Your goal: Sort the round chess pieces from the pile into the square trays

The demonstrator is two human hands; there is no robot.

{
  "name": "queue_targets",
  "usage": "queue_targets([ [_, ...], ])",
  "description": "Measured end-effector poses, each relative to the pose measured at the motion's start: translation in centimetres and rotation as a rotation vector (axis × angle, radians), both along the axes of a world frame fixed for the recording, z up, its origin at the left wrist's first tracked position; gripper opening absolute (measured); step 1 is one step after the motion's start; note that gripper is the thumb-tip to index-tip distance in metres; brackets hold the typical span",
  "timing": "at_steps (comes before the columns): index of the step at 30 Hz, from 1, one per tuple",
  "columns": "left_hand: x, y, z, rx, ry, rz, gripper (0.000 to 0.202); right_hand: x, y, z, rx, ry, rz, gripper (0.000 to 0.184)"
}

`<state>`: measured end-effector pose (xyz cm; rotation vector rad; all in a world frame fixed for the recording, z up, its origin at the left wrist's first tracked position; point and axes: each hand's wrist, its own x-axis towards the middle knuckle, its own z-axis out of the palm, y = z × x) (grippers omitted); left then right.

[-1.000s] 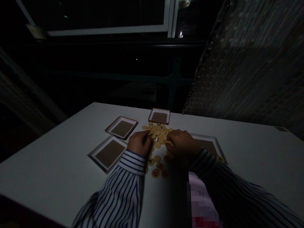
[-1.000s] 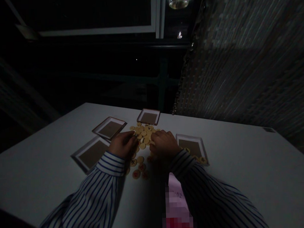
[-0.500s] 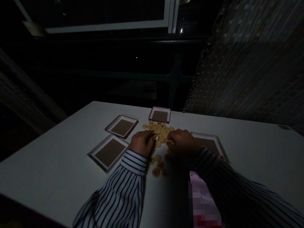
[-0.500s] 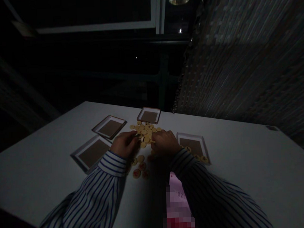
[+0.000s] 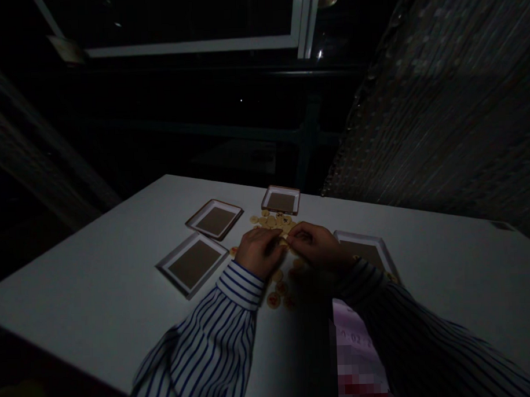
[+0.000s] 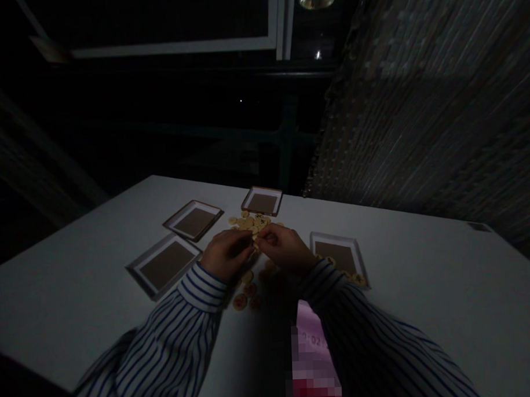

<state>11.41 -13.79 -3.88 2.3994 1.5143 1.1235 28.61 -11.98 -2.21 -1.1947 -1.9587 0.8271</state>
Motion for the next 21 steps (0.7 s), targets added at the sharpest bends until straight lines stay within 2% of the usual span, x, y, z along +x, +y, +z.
queue_targets([
  [9,0.17,-0.11,-0.01,0.095,0.013,-0.008,0.03,-0.54,-0.16,0.41,-0.226,0.228,0.062,0.017],
  [21,0.1,-0.15,0.03,0.114,0.041,-0.02,0.023,-0.56,-0.1,0.03,-0.305,0.246,0.046,0.018],
])
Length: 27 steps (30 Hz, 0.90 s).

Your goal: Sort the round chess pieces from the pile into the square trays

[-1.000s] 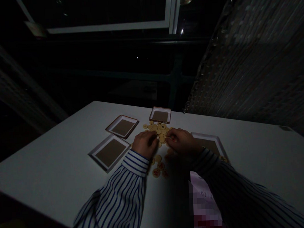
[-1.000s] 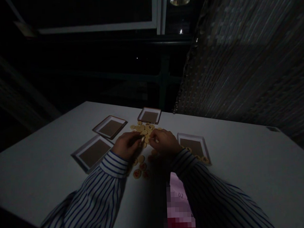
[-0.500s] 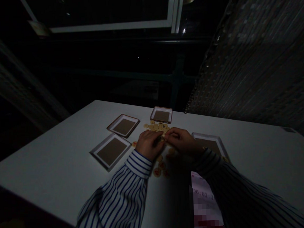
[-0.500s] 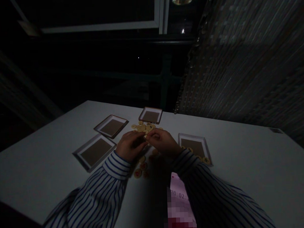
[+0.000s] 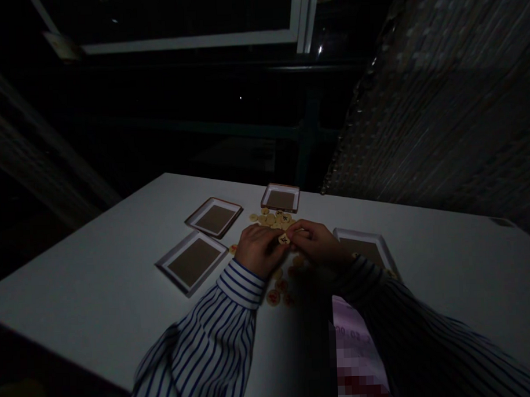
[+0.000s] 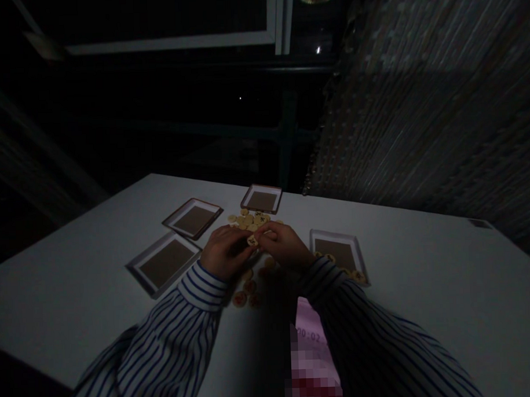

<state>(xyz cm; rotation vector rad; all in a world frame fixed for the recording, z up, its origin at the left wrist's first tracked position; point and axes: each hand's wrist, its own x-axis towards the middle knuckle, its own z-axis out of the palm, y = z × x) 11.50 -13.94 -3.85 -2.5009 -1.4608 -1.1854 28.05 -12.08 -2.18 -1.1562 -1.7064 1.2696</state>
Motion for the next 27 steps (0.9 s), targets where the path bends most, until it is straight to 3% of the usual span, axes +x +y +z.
queue_targets([
  [12,-1.6,-0.1,0.4,-0.141,0.12,-0.021,0.024,0.4,0.5,-0.7,0.175,-0.104,-0.029,0.017],
  [18,-2.1,-0.4,-0.1,-0.196,0.243,0.001,0.026,0.7,1.0,-1.2,0.224,-0.183,-0.066,0.018],
  [27,-2.2,-0.3,-0.9,-0.232,0.318,-0.029,0.026,1.0,0.7,-0.5,0.371,-0.451,-0.118,0.018],
])
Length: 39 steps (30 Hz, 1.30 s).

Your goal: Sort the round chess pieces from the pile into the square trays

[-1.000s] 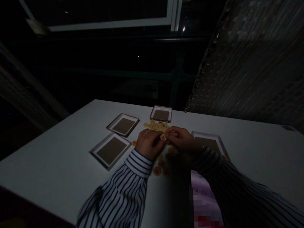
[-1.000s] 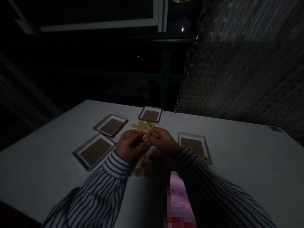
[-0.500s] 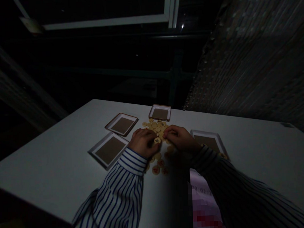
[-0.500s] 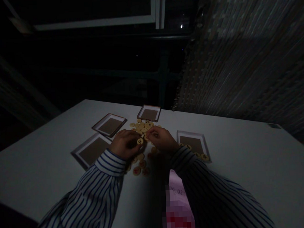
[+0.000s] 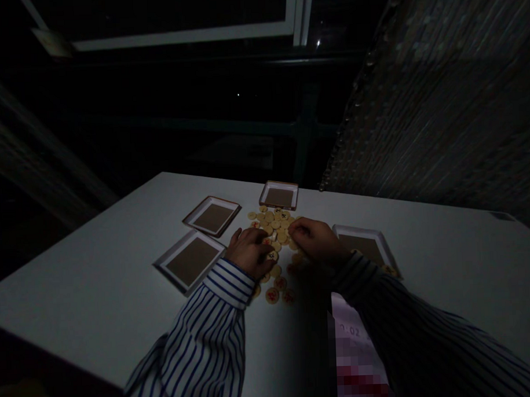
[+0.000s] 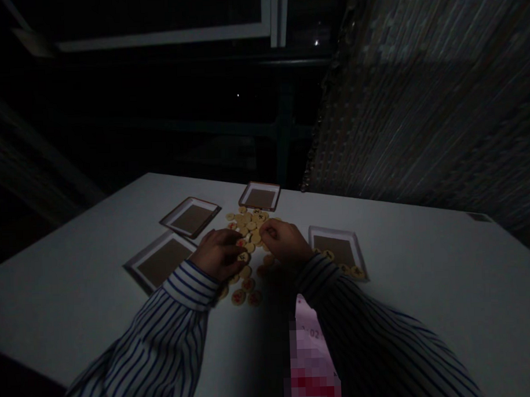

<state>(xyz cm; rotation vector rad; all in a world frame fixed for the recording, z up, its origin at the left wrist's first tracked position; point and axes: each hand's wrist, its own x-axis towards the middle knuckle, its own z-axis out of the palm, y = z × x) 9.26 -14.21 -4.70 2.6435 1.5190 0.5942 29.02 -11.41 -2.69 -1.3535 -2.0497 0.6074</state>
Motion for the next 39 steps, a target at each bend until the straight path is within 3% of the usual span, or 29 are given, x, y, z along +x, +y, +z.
queue_targets([
  [12,0.13,0.24,-0.97,-0.003,0.014,0.012,0.027,-0.19,-0.04,0.12,0.093,-0.154,0.037,0.019],
  [22,0.13,0.24,-0.43,-0.081,0.064,0.019,0.029,-0.37,0.22,-0.41,0.247,-0.398,0.129,0.022],
  [39,0.01,0.18,-0.37,0.002,0.002,0.007,0.03,-0.76,0.38,-0.6,0.247,-0.493,0.241,0.022],
])
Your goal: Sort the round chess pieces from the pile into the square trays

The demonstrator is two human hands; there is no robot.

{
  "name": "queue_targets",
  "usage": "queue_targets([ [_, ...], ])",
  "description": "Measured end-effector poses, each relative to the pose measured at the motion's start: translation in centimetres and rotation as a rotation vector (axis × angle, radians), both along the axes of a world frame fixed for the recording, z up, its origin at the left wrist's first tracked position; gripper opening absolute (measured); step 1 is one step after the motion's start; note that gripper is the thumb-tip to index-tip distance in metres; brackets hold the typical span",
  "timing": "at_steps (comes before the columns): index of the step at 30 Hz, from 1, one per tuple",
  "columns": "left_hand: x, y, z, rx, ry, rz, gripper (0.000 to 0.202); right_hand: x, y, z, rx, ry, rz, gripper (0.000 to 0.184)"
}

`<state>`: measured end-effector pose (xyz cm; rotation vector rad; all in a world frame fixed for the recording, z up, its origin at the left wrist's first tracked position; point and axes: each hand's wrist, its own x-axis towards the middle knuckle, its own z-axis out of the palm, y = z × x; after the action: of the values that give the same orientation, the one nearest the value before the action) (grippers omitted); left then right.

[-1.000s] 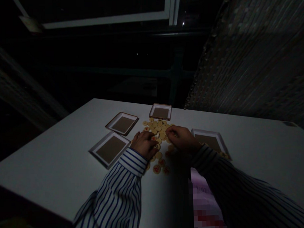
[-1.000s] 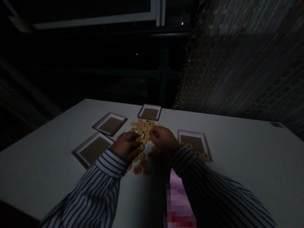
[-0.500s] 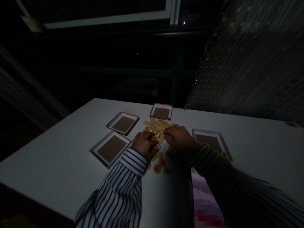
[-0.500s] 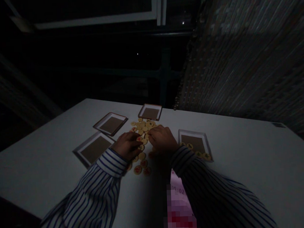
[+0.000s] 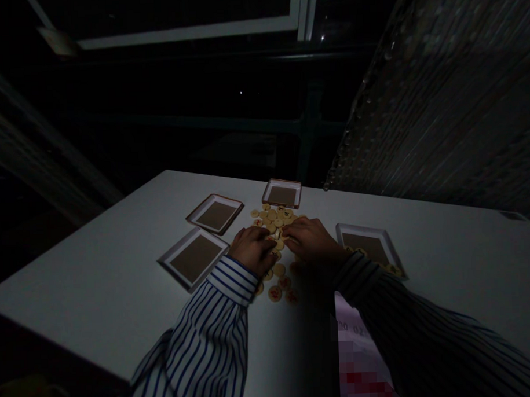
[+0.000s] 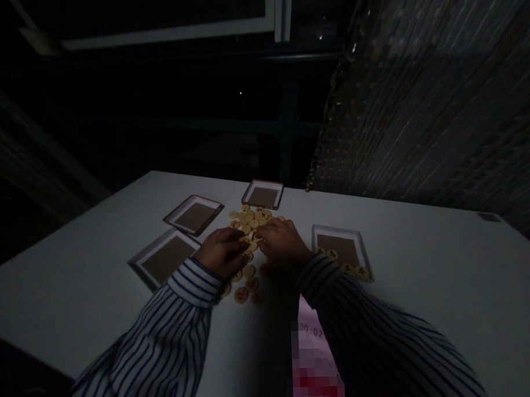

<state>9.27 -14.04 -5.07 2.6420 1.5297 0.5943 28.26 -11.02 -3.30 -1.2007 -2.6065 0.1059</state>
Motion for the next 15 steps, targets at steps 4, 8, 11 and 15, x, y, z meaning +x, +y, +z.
queue_targets([
  [4,-0.07,0.14,0.0,0.0,-0.016,0.023,0.031,-0.06,0.04,-0.07,-0.001,0.007,-0.007,0.022],
  [8,-0.18,0.32,0.13,-0.023,0.006,0.02,0.034,-0.12,0.03,-0.07,0.003,0.023,-0.026,0.019],
  [11,-0.05,0.28,0.26,-0.006,-0.019,0.045,0.033,0.01,0.13,-0.08,0.004,0.067,-0.026,0.018],
  [15,0.1,0.28,0.29,0.035,-0.075,0.06,0.033,0.43,0.53,-0.29,-0.028,0.256,-0.039,0.017],
])
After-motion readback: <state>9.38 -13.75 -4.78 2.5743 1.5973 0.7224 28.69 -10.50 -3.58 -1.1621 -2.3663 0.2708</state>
